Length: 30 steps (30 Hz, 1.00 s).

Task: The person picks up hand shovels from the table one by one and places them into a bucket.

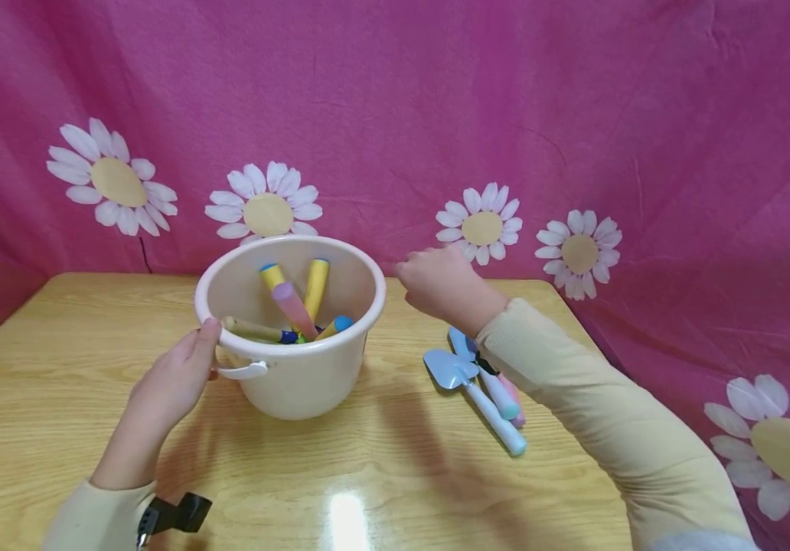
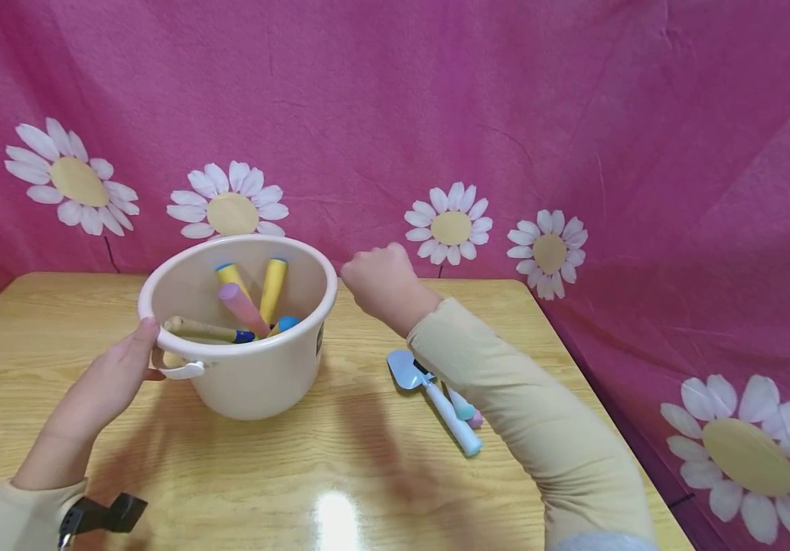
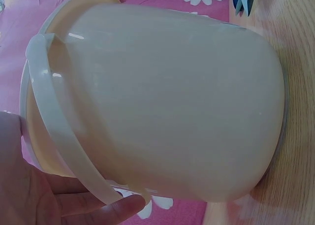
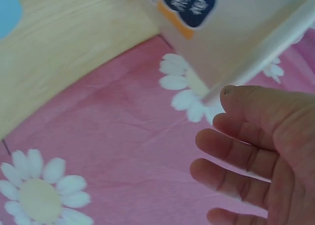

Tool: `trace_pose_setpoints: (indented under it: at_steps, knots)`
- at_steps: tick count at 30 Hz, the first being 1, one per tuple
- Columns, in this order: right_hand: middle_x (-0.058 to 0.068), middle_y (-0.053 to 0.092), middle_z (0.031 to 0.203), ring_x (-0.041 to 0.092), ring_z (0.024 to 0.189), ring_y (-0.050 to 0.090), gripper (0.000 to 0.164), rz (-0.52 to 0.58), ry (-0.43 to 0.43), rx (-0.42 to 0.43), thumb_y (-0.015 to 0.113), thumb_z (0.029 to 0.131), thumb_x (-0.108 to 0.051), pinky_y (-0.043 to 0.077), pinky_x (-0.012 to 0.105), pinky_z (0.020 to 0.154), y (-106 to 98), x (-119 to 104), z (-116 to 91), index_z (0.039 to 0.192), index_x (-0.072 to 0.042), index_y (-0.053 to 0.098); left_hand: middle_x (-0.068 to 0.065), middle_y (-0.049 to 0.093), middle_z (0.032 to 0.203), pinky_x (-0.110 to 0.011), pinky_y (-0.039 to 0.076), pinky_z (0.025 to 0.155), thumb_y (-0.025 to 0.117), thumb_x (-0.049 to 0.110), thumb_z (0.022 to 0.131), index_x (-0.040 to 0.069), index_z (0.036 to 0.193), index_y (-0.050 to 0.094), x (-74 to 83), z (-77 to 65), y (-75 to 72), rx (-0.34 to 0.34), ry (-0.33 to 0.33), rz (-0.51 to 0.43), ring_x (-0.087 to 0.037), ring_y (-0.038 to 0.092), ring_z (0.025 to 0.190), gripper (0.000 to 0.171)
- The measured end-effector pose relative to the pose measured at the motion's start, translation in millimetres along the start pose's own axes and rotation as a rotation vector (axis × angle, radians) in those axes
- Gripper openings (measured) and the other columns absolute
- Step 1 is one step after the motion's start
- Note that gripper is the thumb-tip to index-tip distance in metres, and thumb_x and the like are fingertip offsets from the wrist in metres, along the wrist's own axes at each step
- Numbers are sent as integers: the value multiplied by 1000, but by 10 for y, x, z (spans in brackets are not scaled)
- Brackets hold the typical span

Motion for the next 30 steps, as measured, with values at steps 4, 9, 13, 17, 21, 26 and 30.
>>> trace_pose_setpoints:
  at_steps: [4,9,13,17,21,26,30]
  knots:
    - [-1,57,69,14,64,56,9,5,16,-63,66,78,-21,47,38,52,185,64,-49,82,-13,63,-22,56,93,-49,40,65,8,47,95,-2,117,43,0,-3,6,-3,-8,2,-38,53,92,64]
    - [-3,53,64,13,60,53,12,56,43,-155,66,79,-24,46,39,51,410,156,-122,81,-13,62,-22,55,93,-49,40,65,7,48,95,-1,118,43,1,-6,12,-9,-19,6,-38,53,92,65]
    - [-3,53,61,13,57,52,11,102,50,-157,66,79,-22,44,36,48,533,221,-204,78,-13,61,-22,55,92,-49,40,64,7,48,95,-1,116,43,2,-2,7,-5,-16,10,-38,53,91,64]
    - [-2,56,65,15,61,54,12,130,62,-141,68,78,-22,45,38,50,640,271,-286,75,-12,61,-22,55,94,-48,39,64,7,49,95,-1,118,43,-1,0,2,-3,-18,10,-38,53,92,65]
    - [-2,53,61,14,59,52,15,150,72,-141,68,77,-21,44,34,48,755,324,-368,70,-12,58,-22,55,94,-48,39,65,6,50,94,-1,120,42,-2,3,2,-3,-20,11,-38,53,93,67]
    - [-3,45,54,13,52,43,16,176,99,-169,64,77,-17,38,28,43,916,397,-456,65,-12,55,-22,55,94,-49,39,65,7,49,95,-1,121,41,1,7,1,2,-9,14,-38,53,92,66]
    - [-2,46,55,14,53,43,11,204,140,-241,63,78,-16,40,28,44,1057,464,-509,69,-11,58,-22,56,94,-49,39,65,7,48,95,-1,118,43,-3,4,3,1,-10,11,-37,53,92,65]
Point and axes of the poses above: each hand's wrist, its own z-axis towards the middle knuckle, its own y-axis out of the palm, x = y × z, the point moved 5 cm from there along z, towards the middle knuckle
